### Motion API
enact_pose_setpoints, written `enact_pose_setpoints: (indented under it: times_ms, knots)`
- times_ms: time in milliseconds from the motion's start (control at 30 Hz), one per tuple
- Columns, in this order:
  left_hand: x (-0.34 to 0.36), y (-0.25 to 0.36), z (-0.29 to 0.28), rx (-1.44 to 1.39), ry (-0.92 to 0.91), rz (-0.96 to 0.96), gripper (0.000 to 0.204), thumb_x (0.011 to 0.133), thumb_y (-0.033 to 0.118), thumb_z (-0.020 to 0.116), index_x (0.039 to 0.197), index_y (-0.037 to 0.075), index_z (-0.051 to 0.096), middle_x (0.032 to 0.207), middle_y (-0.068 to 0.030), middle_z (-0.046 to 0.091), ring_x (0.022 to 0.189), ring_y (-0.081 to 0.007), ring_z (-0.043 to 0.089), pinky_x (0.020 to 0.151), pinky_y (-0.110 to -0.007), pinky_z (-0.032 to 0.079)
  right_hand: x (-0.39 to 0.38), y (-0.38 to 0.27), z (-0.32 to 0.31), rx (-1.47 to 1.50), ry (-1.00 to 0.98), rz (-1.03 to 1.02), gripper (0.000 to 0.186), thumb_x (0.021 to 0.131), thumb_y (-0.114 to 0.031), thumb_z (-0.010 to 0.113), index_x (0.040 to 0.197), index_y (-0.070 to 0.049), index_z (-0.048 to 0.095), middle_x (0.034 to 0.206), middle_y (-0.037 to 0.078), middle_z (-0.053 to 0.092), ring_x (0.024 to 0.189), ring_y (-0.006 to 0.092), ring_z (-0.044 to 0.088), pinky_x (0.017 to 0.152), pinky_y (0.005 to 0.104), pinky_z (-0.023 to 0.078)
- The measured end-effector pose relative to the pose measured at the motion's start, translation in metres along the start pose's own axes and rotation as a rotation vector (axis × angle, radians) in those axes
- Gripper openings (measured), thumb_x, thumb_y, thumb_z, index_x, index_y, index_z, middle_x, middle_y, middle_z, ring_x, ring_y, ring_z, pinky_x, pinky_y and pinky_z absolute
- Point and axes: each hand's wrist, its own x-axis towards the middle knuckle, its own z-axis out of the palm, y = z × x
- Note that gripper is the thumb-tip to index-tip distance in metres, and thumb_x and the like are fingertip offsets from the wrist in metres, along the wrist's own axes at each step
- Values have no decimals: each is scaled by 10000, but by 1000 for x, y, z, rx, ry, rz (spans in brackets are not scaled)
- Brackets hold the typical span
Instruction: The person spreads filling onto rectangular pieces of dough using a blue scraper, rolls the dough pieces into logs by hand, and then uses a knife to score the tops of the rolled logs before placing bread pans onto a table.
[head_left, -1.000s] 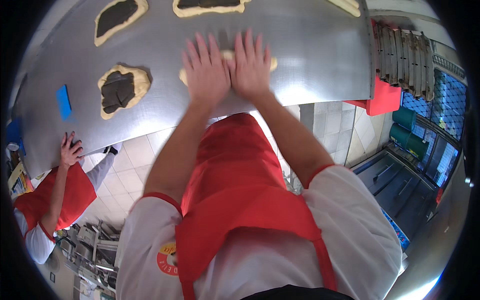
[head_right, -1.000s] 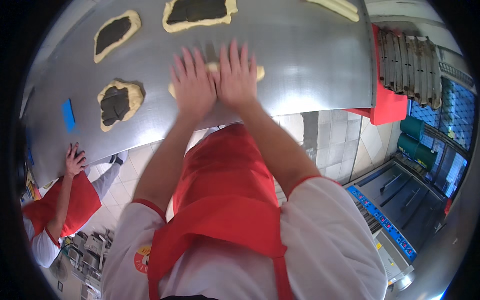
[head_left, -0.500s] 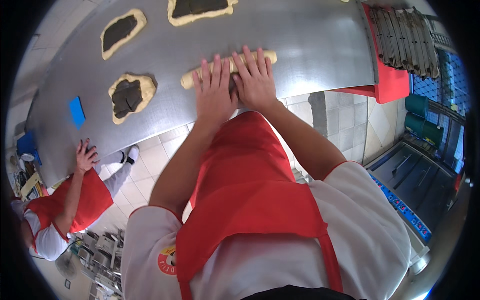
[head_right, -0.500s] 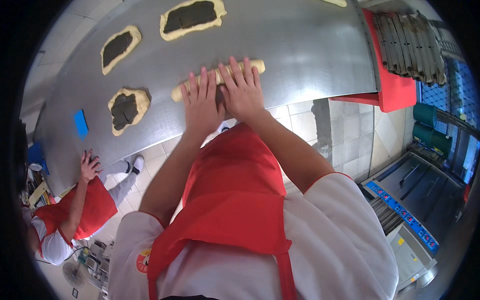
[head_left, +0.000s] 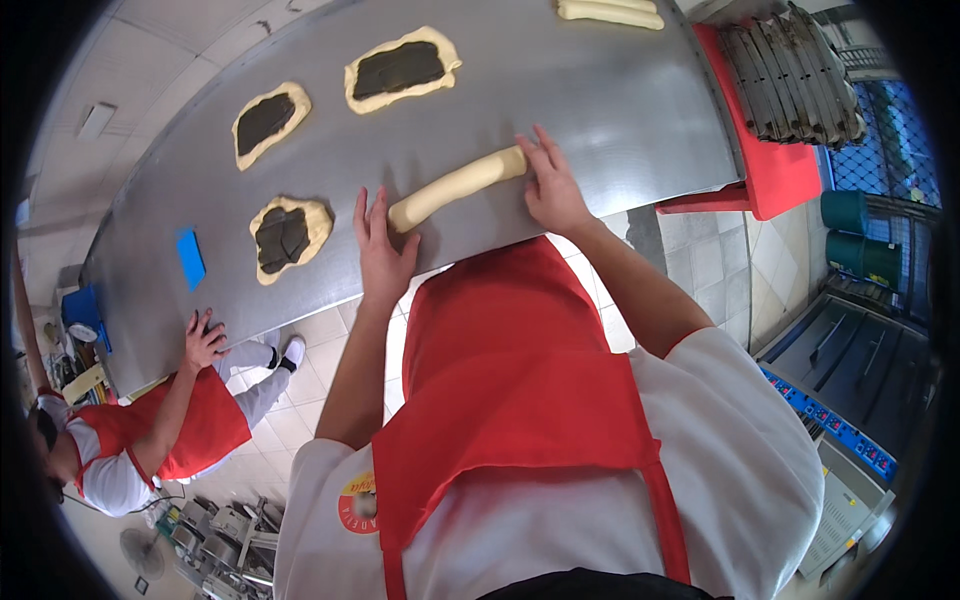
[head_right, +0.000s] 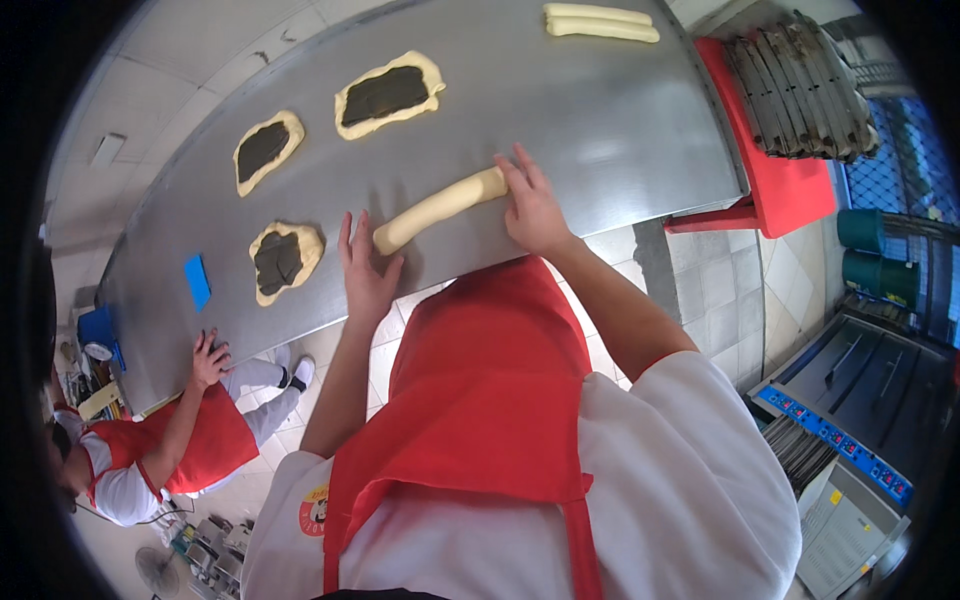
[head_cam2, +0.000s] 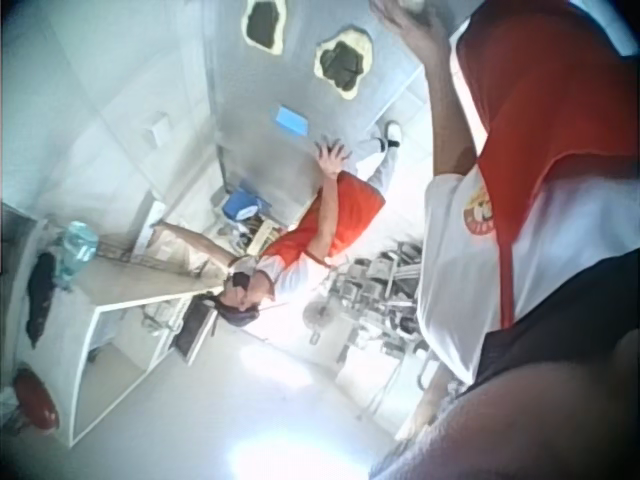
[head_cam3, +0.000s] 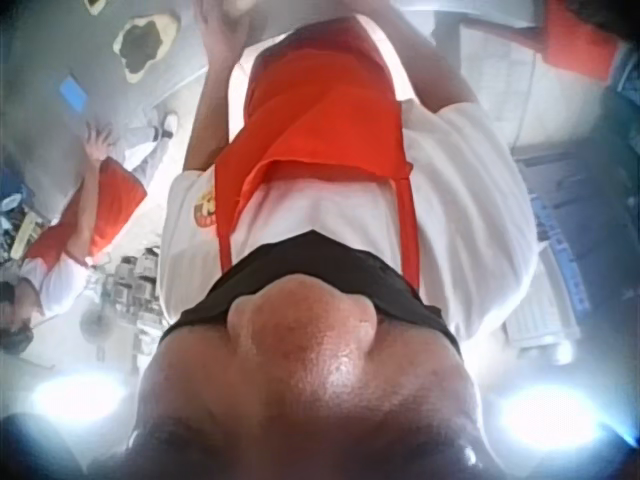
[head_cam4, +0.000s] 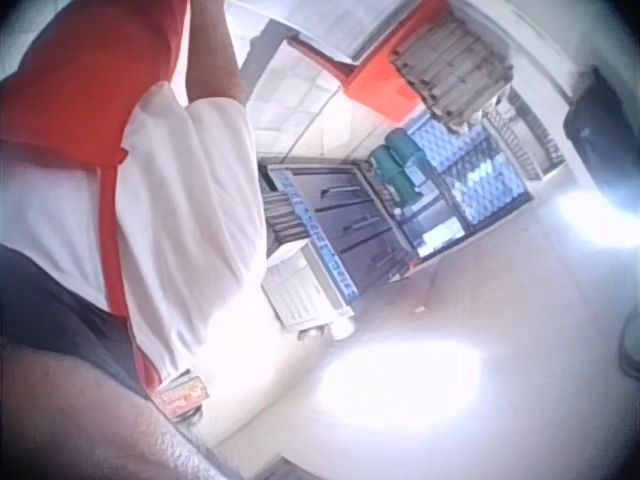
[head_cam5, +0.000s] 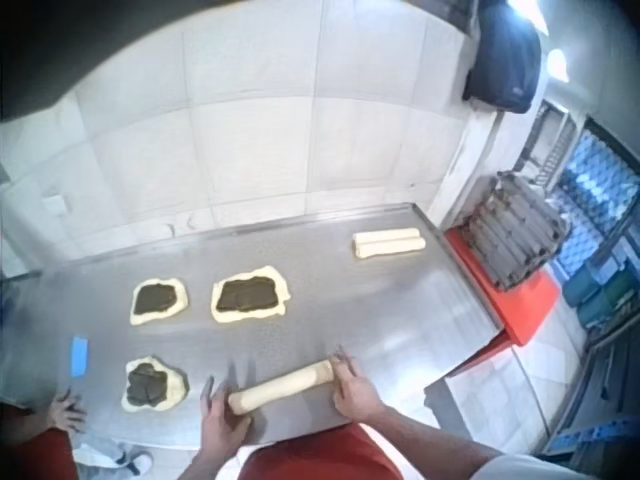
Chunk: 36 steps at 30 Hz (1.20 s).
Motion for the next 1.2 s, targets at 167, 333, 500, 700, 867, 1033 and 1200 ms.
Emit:
enact_pose_setpoints:
  times_ms: [167,333,500,700,867,1033,1200]
  knots:
    - [50,-8,-18,-11,-177,-6,619,832,37,881,1415,59,672,1331,-137,685,1187,-305,714,991,-434,634,55,13,-32,-15,-327,-167,548,861,15,715,1395,-97,664,1446,160,633,1302,404,595,1096,477,531]
    - [150,75,16,-201,-194,69,468,841,-24,880,1285,-11,733,1264,-121,706,1117,-222,733,919,-360,651,101,60,-174,109,-194,-146,476,879,-61,800,1343,-103,703,1302,141,719,1247,400,640,1097,489,514]
    - [294,197,149,-221,-113,324,442,847,12,880,1267,3,745,1268,-138,720,1083,-242,750,882,-352,650,161,192,-306,-93,48,-59,544,875,-93,841,1395,-143,690,1349,157,721,1209,391,672,1044,481,550]
    - [384,191,284,100,52,308,474,808,147,918,1246,88,746,1226,-112,729,1055,-323,691,927,-470,576,229,319,-300,-199,277,138,507,866,-50,835,1345,-139,697,1301,169,710,1130,367,690,981,437,572]
    - [388,179,296,292,85,308,434,815,181,915,1212,126,750,1293,-92,718,1160,-328,660,1023,-501,524,238,317,-289,11,152,380,467,864,-57,822,1303,-59,663,1334,181,655,1152,370,665,978,461,550]
    - [378,175,208,293,211,416,562,837,241,915,1335,99,696,1329,-141,705,1273,-369,641,1088,-505,492,242,266,-272,-368,355,101,465,866,-2,729,1323,-46,655,1331,177,659,1260,390,592,1098,499,468]
    - [370,37,43,634,249,-107,700,1022,496,703,1578,104,534,1621,-189,522,1530,-447,428,1237,-608,341,257,154,-147,270,-16,34,381,937,-101,766,1310,-49,710,1502,138,611,1311,396,617,1073,493,526]
